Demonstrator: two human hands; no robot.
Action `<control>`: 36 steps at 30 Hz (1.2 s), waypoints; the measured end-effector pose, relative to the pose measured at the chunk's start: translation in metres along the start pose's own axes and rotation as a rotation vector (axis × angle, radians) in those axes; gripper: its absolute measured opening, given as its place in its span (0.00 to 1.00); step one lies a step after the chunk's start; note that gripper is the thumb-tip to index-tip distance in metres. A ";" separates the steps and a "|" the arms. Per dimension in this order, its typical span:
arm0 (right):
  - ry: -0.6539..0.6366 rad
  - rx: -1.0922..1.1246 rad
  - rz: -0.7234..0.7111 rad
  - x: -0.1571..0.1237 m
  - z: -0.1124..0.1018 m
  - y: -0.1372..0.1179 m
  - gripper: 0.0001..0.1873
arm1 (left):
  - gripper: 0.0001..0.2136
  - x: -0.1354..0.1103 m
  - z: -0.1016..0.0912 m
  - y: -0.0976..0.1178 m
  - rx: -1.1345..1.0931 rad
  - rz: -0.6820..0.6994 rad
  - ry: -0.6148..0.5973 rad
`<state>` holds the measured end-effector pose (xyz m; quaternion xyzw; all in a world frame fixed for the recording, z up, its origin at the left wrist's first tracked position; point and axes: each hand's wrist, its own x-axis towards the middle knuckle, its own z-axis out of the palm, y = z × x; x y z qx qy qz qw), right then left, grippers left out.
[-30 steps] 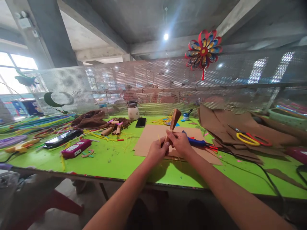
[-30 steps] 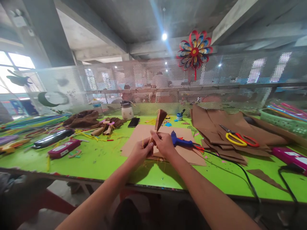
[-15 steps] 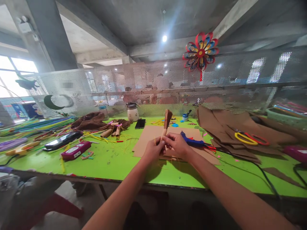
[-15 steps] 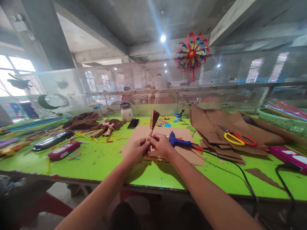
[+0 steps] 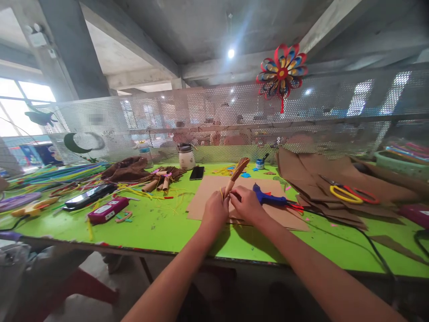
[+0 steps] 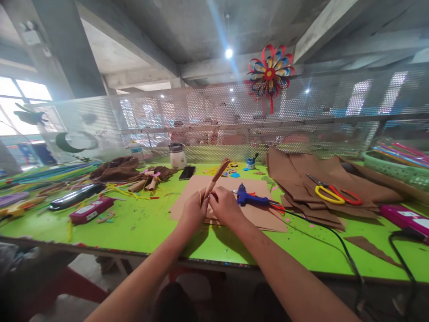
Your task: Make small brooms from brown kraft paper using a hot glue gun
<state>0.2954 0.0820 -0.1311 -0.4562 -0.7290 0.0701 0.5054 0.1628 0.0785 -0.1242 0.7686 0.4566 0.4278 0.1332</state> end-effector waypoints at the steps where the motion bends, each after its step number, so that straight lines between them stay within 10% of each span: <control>1: -0.001 -0.021 -0.009 0.000 0.000 0.000 0.06 | 0.11 -0.001 0.001 0.000 0.041 0.003 0.002; 14: -0.062 -0.076 -0.045 0.001 -0.005 -0.005 0.13 | 0.07 -0.005 0.005 0.002 0.271 -0.011 -0.004; 36: 0.050 0.359 0.195 0.011 -0.021 -0.001 0.12 | 0.09 0.006 -0.004 -0.009 -0.083 -0.209 -0.004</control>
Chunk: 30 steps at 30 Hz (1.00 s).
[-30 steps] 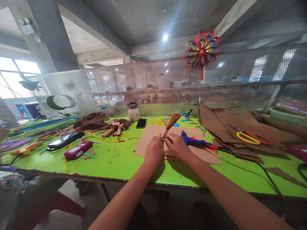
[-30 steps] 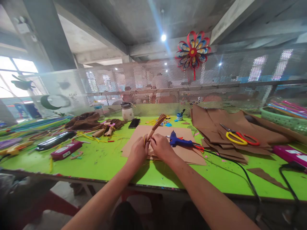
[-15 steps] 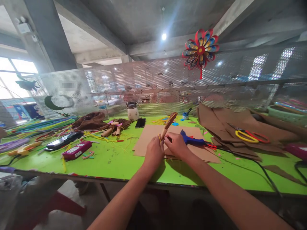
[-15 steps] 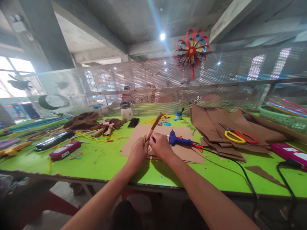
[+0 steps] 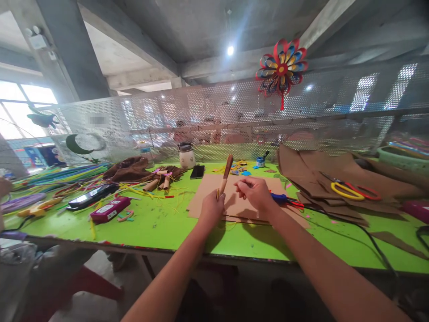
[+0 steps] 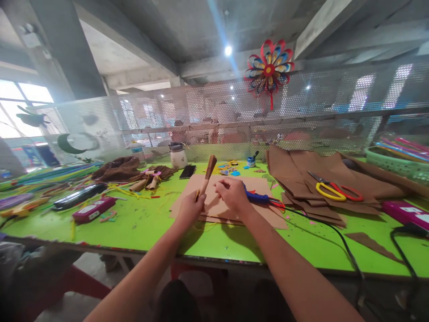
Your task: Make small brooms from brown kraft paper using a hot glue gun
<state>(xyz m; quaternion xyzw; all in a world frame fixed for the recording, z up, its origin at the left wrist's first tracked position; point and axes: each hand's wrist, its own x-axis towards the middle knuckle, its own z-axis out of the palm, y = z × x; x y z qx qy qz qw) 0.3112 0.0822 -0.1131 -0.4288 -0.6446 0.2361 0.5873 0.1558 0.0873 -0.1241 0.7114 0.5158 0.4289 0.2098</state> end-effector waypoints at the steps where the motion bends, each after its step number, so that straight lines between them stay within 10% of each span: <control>1: -0.010 0.038 0.023 0.002 -0.001 0.001 0.13 | 0.10 0.000 -0.001 0.000 -0.031 -0.012 -0.008; 30: -0.339 0.475 0.269 -0.008 -0.005 -0.020 0.11 | 0.11 0.010 0.007 -0.009 -0.659 -0.130 -0.041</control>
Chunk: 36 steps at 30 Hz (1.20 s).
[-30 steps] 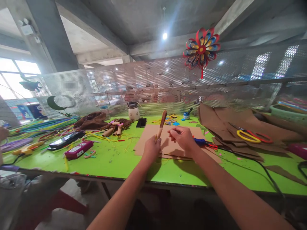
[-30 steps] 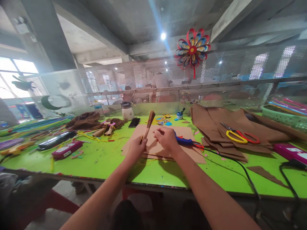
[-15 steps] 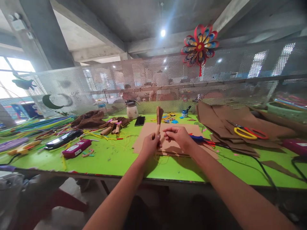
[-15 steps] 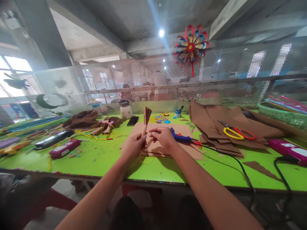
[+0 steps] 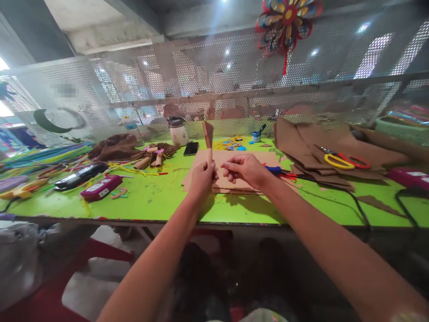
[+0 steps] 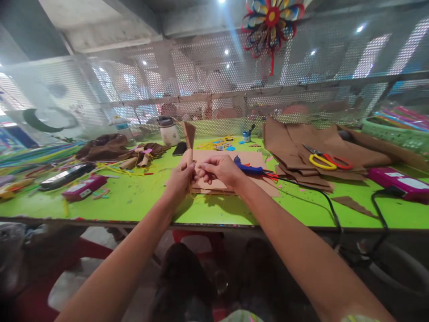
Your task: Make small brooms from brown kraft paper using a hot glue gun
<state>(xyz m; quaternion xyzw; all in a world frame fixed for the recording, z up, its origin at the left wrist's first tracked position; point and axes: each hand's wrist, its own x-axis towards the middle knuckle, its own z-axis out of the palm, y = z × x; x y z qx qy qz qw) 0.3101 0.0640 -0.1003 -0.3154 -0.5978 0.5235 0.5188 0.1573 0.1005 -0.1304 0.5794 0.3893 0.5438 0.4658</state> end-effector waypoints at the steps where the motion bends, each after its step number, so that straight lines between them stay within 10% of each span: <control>1: -0.057 -0.079 0.013 -0.003 0.002 -0.003 0.08 | 0.11 0.002 -0.001 0.000 -0.015 0.010 0.030; 10: -0.350 -1.207 -0.326 -0.110 0.006 -0.003 0.16 | 0.06 0.006 -0.004 0.007 -0.136 0.015 0.182; 16: -0.010 -1.417 -0.514 -0.199 -0.016 -0.014 0.03 | 0.05 0.002 0.000 0.011 -0.154 -0.003 0.138; 19: 0.192 -1.409 -0.525 -0.211 -0.027 -0.034 0.16 | 0.05 0.001 0.003 0.012 -0.140 -0.014 0.103; 24: 0.177 -1.258 -0.456 -0.182 -0.021 -0.029 0.05 | 0.07 -0.002 0.005 0.012 -0.069 -0.003 0.055; 36: 0.356 -0.384 -0.109 -0.012 0.004 -0.034 0.27 | 0.13 -0.030 0.007 0.033 0.318 0.200 -0.084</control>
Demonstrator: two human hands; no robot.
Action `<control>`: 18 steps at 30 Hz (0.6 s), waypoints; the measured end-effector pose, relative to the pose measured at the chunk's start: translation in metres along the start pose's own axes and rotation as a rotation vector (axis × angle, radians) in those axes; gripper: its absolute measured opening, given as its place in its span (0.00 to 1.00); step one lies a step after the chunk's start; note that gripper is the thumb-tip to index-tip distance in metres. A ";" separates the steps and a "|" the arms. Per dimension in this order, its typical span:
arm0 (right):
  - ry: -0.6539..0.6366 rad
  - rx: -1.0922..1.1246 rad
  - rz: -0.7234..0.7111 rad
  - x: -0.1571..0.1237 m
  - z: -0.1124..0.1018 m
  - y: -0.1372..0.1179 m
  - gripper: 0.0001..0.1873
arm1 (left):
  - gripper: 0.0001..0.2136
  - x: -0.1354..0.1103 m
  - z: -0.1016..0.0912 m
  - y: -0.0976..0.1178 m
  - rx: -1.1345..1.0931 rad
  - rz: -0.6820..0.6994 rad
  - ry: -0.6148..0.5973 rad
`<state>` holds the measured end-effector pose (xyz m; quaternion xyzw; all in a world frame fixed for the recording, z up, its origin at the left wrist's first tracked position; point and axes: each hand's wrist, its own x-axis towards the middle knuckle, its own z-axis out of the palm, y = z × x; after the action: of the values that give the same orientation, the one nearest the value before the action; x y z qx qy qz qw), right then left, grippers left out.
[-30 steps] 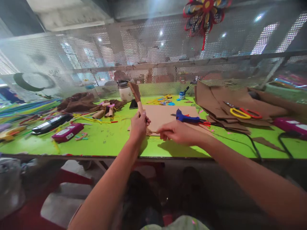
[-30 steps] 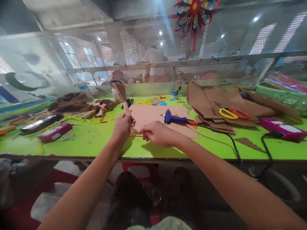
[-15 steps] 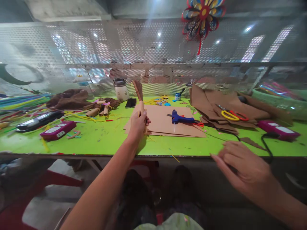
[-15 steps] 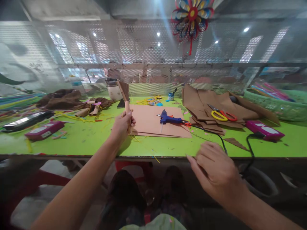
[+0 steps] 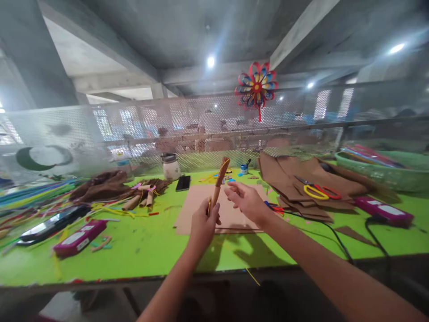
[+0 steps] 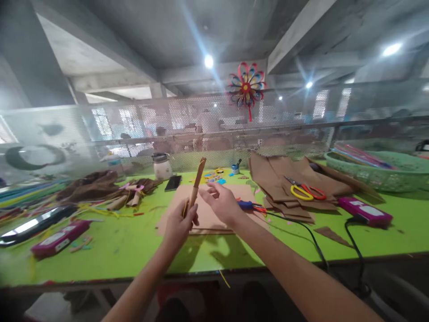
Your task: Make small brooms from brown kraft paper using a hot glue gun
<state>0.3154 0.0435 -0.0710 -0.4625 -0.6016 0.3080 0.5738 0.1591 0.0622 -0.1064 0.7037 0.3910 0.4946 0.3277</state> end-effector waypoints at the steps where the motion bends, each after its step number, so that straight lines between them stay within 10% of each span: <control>1: 0.027 0.072 0.023 0.007 0.001 -0.005 0.29 | 0.14 -0.003 0.000 0.002 0.029 0.009 -0.020; 11: 0.061 0.572 0.006 -0.013 0.034 -0.019 0.19 | 0.16 -0.022 -0.006 0.016 0.461 0.246 -0.014; 18: 0.084 0.809 0.218 -0.015 0.018 -0.009 0.22 | 0.24 -0.054 -0.001 0.005 -0.104 -0.143 -0.110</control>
<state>0.2948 0.0296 -0.0719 -0.2733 -0.3559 0.5593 0.6970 0.1478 0.0133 -0.1256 0.6821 0.3954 0.4503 0.4191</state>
